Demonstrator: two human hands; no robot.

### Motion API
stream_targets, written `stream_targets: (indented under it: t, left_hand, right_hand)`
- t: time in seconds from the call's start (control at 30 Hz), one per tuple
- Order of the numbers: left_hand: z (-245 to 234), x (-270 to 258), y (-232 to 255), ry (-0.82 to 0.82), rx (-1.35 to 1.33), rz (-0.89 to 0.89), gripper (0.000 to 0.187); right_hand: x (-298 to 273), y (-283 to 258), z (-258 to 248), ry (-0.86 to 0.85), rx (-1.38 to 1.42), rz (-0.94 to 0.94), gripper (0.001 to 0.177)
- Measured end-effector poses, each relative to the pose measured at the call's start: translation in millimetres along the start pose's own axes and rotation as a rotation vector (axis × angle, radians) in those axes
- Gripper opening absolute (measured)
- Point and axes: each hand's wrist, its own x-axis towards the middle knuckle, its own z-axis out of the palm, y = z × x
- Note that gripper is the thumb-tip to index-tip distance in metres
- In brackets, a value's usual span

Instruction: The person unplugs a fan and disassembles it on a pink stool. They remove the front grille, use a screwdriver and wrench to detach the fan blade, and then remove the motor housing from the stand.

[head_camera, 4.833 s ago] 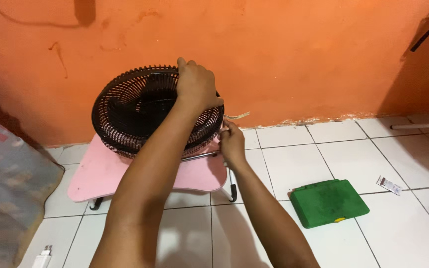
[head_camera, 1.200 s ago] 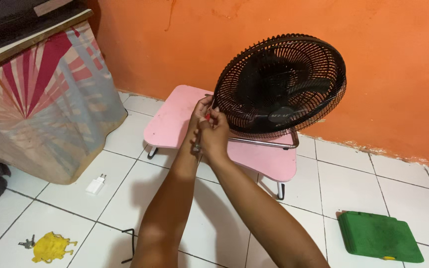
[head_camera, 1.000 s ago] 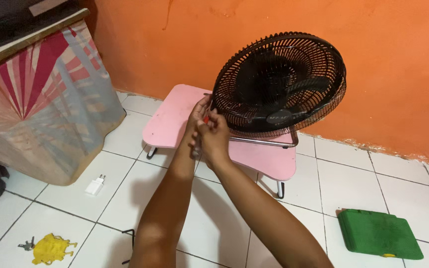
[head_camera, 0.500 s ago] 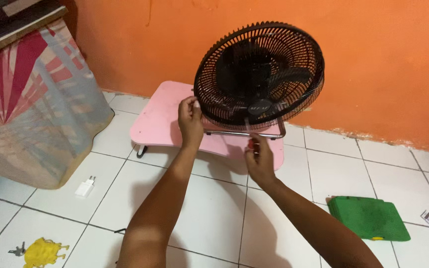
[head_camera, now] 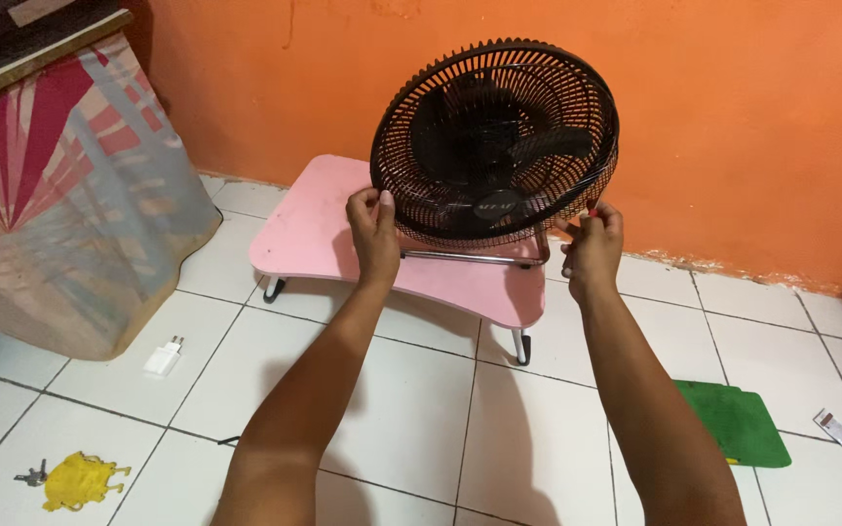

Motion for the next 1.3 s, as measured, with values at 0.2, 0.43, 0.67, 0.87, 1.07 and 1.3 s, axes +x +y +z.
stream_targets:
  t: [0.2,0.43,0.67,0.87,1.07,1.3]
  left_hand:
    - [5.4,4.3,-8.8,0.026,-0.041,0.204,0.047]
    - [7.8,-2.6,7.2,0.074,0.032,0.240,0.046]
    - [14.3,-7.6,18.6,0.058,0.129,0.217,0.084]
    - [16.0,-4.1,-9.8,-0.039,0.138,0.058,0.111]
    - [23.3,-11.2,-47.1,-0.199,-0.211,-0.313,0.124]
    - [44.2,-7.4,-79.6,-0.299,-0.485,-0.494,0.118]
  right_hand:
    - [-4.8,8.4,-4.2,-0.060,-0.069,-0.154,0.031]
    - [-3.2,32.1,-2.0,-0.018,-0.045,-0.287,0.035]
    - [-13.6,64.7,7.6,0.246,0.033,0.022,0.026]
    - [-26.4,100.5,13.7,-0.236,-0.088,0.345,0.034]
    - [-28.2,112.1,30.4,-0.354,-0.022,0.319,0.043]
    - [-17.0,141.0,32.7,-0.271,-0.064,0.181,0.038]
